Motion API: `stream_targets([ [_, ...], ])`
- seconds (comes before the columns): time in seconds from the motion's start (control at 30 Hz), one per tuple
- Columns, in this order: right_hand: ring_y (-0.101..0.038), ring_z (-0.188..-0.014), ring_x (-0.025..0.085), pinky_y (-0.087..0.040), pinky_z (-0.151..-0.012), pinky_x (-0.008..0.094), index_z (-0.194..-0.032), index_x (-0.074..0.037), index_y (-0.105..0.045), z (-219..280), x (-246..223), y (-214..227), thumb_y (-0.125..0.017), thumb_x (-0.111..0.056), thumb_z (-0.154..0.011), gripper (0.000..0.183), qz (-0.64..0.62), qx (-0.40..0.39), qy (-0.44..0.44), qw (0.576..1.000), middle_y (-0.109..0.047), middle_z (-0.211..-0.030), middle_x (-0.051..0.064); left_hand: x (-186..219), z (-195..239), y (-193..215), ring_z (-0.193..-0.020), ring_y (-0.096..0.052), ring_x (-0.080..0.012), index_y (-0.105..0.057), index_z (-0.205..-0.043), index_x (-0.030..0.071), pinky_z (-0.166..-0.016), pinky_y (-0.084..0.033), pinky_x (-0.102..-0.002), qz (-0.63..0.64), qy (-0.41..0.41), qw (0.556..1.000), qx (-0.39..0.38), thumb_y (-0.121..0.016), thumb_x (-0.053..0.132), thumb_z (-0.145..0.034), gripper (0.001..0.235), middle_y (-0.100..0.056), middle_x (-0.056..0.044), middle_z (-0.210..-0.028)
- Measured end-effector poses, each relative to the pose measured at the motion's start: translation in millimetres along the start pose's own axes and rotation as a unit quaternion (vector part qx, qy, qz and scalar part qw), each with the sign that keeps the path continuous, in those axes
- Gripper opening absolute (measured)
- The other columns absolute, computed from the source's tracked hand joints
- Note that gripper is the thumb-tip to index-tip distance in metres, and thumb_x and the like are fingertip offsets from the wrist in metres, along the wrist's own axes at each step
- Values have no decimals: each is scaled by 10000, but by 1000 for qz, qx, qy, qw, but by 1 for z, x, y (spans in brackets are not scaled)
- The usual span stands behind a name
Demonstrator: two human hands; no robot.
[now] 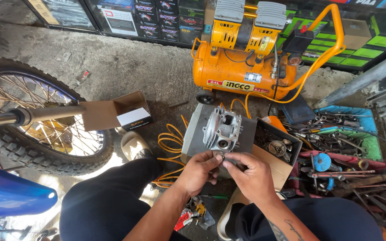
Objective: Assembling and inspecting a motorcycle cylinder head by installing small components and using hand tools
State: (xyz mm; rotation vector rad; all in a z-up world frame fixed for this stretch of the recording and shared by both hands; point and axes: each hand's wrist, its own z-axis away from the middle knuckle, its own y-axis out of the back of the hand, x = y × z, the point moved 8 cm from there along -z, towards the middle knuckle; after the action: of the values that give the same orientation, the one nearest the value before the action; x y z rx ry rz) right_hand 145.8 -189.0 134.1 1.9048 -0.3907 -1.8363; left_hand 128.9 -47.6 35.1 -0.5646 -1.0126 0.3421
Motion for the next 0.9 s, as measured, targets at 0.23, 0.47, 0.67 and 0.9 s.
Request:
stream_targets([
  [0.23, -473, -487, 76, -372, -435, 246, -946, -88, -825, 3, -10, -3, -788, -95, -800, 151, 54, 15, 55, 997, -700, -693, -30, -12, -1, 6, -603, -521, -107, -712, -972, 13, -505, -432, -230, 12, 27, 999, 46, -669, 135, -976, 129, -598, -42, -741],
  [0.47, -683, -580, 253, -547, -541, 419, -894, -162, -806, -1, 24, -18, -813, -188, -742, 154, 161, 75, 64, 982, -635, -591, 78, -41, -17, 28, -578, -620, -167, -723, -836, -12, -501, -609, -307, -67, 9, 983, 173, -708, 198, -945, 237, -711, -137, -750],
  [0.67, -680, -564, 191, -551, -513, 300, -912, -178, -804, -24, 2, -15, -778, -192, -849, 69, 237, 88, 192, 948, -717, -702, 23, -6, -18, 40, -833, -723, -255, -779, -1053, 66, -704, -577, -416, -234, -78, 941, 234, -697, 260, -945, 237, -759, -120, -859],
  [0.9, -722, -700, 213, -595, -598, 333, -880, -228, -774, -27, -15, -24, -754, -245, -848, 42, 347, 125, 301, 879, -711, -767, -11, -19, -31, 55, -856, -726, -256, -783, -1102, 109, -754, -581, -431, -234, -72, 940, 239, -696, 264, -919, 255, -763, -68, -845],
])
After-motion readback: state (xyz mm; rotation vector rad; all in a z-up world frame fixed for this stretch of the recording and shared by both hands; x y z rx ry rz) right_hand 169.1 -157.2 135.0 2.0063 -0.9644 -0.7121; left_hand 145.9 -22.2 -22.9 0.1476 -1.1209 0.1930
